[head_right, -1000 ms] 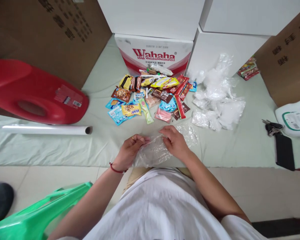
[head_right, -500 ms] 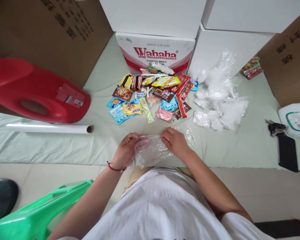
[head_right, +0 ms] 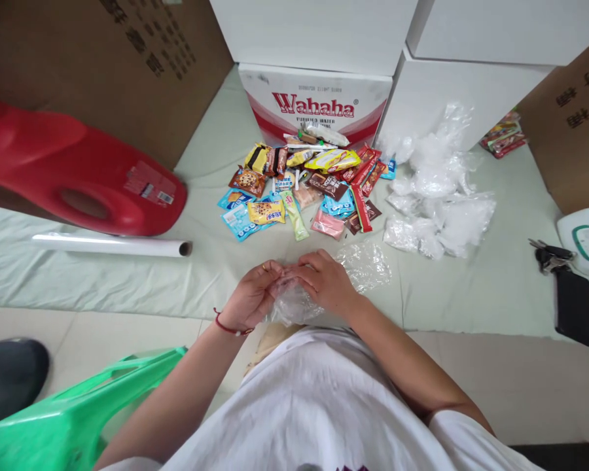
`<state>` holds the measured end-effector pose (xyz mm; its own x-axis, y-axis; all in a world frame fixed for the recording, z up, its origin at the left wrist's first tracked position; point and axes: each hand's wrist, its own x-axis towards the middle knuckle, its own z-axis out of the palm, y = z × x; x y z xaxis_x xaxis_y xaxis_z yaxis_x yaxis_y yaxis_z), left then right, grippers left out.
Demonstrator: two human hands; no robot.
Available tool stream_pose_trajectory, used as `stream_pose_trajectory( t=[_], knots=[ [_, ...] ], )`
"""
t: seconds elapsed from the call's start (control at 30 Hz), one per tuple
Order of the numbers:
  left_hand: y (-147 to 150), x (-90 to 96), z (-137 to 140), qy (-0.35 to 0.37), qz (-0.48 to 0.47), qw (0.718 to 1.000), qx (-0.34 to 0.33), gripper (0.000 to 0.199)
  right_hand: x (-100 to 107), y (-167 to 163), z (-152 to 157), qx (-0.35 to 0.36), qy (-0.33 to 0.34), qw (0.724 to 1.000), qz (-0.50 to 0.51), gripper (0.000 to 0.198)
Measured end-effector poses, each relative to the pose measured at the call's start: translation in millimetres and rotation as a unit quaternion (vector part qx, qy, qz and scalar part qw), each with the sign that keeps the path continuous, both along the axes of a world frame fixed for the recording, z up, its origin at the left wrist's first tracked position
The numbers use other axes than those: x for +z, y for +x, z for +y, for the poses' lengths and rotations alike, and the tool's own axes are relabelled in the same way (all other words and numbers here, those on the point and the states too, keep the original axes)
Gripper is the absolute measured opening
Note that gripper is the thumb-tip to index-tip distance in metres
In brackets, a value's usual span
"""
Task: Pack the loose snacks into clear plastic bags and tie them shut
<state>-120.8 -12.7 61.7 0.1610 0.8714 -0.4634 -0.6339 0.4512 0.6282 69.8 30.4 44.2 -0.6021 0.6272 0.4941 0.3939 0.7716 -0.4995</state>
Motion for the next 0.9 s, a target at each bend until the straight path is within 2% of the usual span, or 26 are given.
stream_pose_trajectory(
  t=[0.3, 0.4, 0.57, 0.7, 0.9],
  knots=[
    [-1, -8.6, 1, -0.007, 0.041, 0.999, -0.004, 0.034, 5, 11, -4, -0.012, 0.002, 1.0, -0.015, 0.014],
    [-4, -7.7, 4, -0.03, 0.068, 0.997, 0.018, 0.034, 9, 15, -5, -0.016, -0.029, 0.999, -0.015, 0.017],
    [-15, -5.6, 5, -0.052, 0.139, 0.986, 0.08, 0.037, 13, 30, -14, 0.025, -0.062, 0.998, -0.007, 0.024],
    [-31, -8.5, -6, -0.06, 0.209, 0.968, 0.124, 0.038, 6, 52, -28, 0.028, -0.051, 0.998, -0.028, 0.025],
    [-50, -10.5, -32, -0.092, 0.243, 0.956, 0.134, 0.043, -8, 71, -46, 0.025, -0.088, 0.995, -0.049, 0.028]
  ],
)
